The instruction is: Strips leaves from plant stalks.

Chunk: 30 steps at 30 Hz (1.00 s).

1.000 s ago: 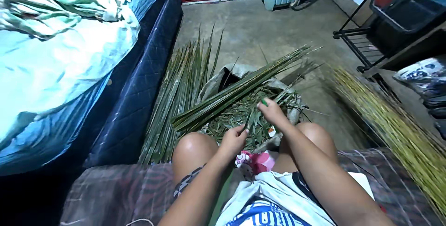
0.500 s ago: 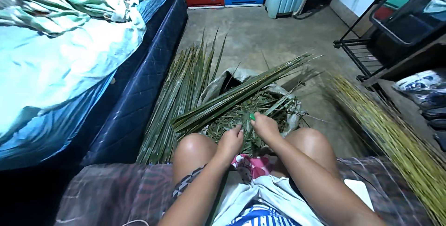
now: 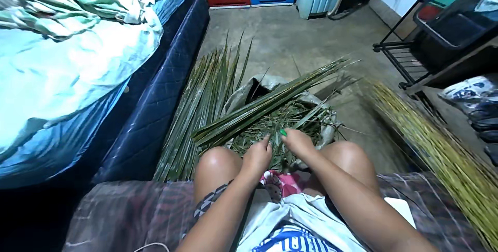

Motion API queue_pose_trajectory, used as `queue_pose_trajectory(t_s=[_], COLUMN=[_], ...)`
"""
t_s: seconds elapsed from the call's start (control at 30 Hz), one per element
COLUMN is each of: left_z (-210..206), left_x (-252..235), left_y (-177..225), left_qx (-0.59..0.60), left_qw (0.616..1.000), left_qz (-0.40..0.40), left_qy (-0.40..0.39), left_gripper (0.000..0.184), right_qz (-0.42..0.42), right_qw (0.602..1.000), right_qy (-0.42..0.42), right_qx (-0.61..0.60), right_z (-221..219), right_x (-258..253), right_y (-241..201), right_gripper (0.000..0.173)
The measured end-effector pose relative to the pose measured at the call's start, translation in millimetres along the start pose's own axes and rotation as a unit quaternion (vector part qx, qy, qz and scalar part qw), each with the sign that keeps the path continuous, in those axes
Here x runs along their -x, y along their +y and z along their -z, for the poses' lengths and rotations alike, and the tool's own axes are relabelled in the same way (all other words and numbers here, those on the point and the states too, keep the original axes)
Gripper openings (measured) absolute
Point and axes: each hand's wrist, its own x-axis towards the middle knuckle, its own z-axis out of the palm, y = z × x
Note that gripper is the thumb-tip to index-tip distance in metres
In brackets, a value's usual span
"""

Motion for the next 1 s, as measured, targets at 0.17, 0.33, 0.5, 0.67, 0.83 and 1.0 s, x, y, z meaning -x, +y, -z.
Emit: queue_pose_trajectory(t_s=[0.17, 0.33, 0.5, 0.67, 0.83, 1.0], left_z=[1, 4, 1, -1, 1, 2], left_x=[0, 0, 0, 2, 0, 0], left_y=[-2, -5, -1, -2, -10, -17], left_qx=[0.01, 0.027, 0.012, 0.013, 0.116, 0.241], left_qw=[1.0, 0.999, 1.0, 0.999, 0.993, 0.969], left_qz=[0.007, 0.014, 0.001, -0.016, -0.026, -0.055], left_qy=[0.01, 0.023, 0.023, 0.029, 0.025, 0.019], left_gripper=[0.048, 0.047, 0.044, 0.047, 0.045, 0.036], right_qz=[0.051, 0.117, 0.067, -0.018, 0.046, 0.101], right_qw=[0.996, 0.981, 0.996, 0.999, 0.998, 0.993], right_qy=[-0.045, -0.125, -0.043, 0.031, -0.007, -0.043], right_qx=[-0.061, -0.086, 0.031, 0.028, -0.039, -0.033], right_z=[1, -17, -7, 8, 6, -5], right_x=[6, 25, 13, -8, 3, 25], right_y=[-2, -9, -10, -3, 1, -8], right_gripper=[0.034, 0.031, 0.034, 0.037, 0.035, 0.032])
